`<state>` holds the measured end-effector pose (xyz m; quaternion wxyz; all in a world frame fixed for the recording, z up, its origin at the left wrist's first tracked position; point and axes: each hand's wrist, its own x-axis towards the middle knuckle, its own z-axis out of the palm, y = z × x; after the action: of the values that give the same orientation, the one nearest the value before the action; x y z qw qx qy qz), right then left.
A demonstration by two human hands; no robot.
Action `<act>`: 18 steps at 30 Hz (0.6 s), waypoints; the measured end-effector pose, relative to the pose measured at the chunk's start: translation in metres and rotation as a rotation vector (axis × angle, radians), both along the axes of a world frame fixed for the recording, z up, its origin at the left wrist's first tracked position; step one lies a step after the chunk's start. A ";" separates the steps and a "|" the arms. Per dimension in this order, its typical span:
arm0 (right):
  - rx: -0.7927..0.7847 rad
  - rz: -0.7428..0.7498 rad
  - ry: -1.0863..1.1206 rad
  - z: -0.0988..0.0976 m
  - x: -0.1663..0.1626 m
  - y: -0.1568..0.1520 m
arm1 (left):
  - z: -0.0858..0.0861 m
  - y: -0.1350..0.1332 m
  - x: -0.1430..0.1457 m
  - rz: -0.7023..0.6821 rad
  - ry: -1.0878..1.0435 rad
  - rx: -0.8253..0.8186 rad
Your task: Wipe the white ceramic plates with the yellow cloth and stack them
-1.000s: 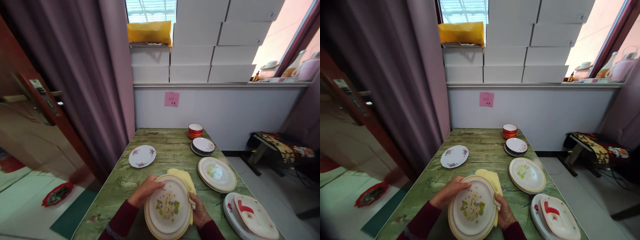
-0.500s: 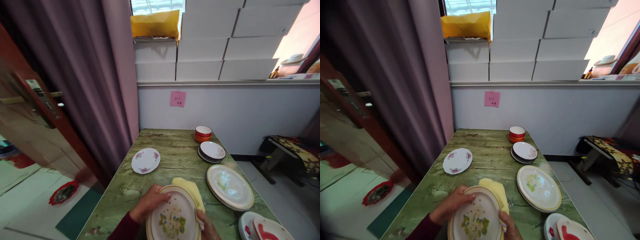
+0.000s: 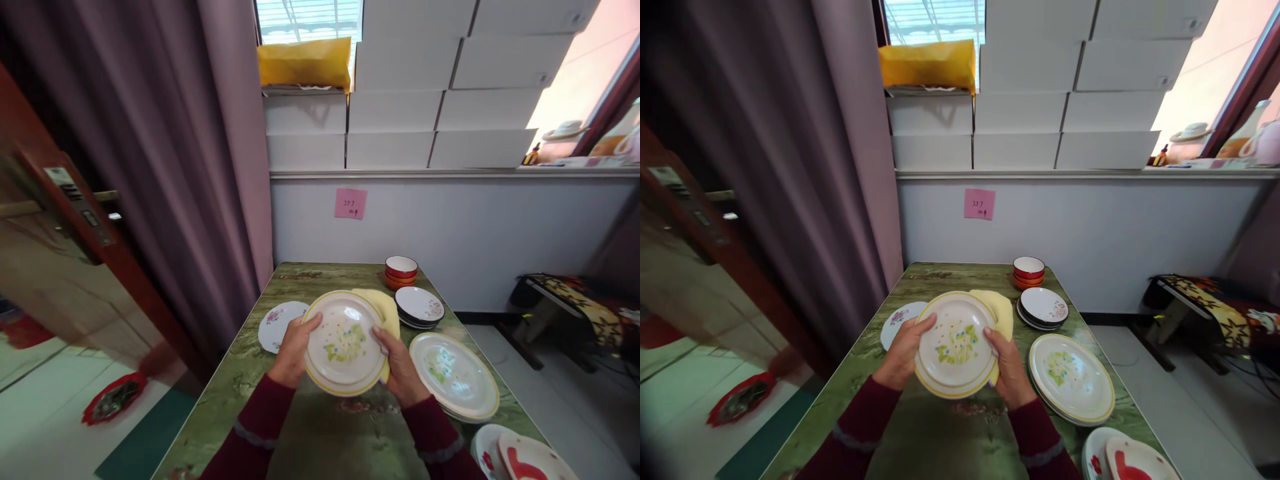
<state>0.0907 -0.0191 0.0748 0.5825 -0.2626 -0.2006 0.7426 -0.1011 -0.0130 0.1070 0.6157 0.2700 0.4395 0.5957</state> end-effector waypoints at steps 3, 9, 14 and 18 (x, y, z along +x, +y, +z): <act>-0.048 -0.087 -0.035 0.001 -0.018 -0.005 | -0.010 0.002 0.019 0.253 -0.105 0.006; -0.105 -0.319 -0.014 -0.018 -0.050 -0.019 | -0.041 -0.010 0.074 0.577 -0.240 0.037; -0.090 -0.216 -0.137 -0.027 -0.004 -0.004 | -0.051 -0.033 0.050 0.108 -0.249 0.015; -0.038 -0.002 -0.250 -0.021 0.035 0.011 | -0.035 -0.031 0.003 -0.147 -0.079 -0.016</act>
<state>0.1262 -0.0085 0.0536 0.5486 -0.3645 -0.2572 0.7071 -0.0981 -0.0437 0.0724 0.6768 0.2729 0.3985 0.5556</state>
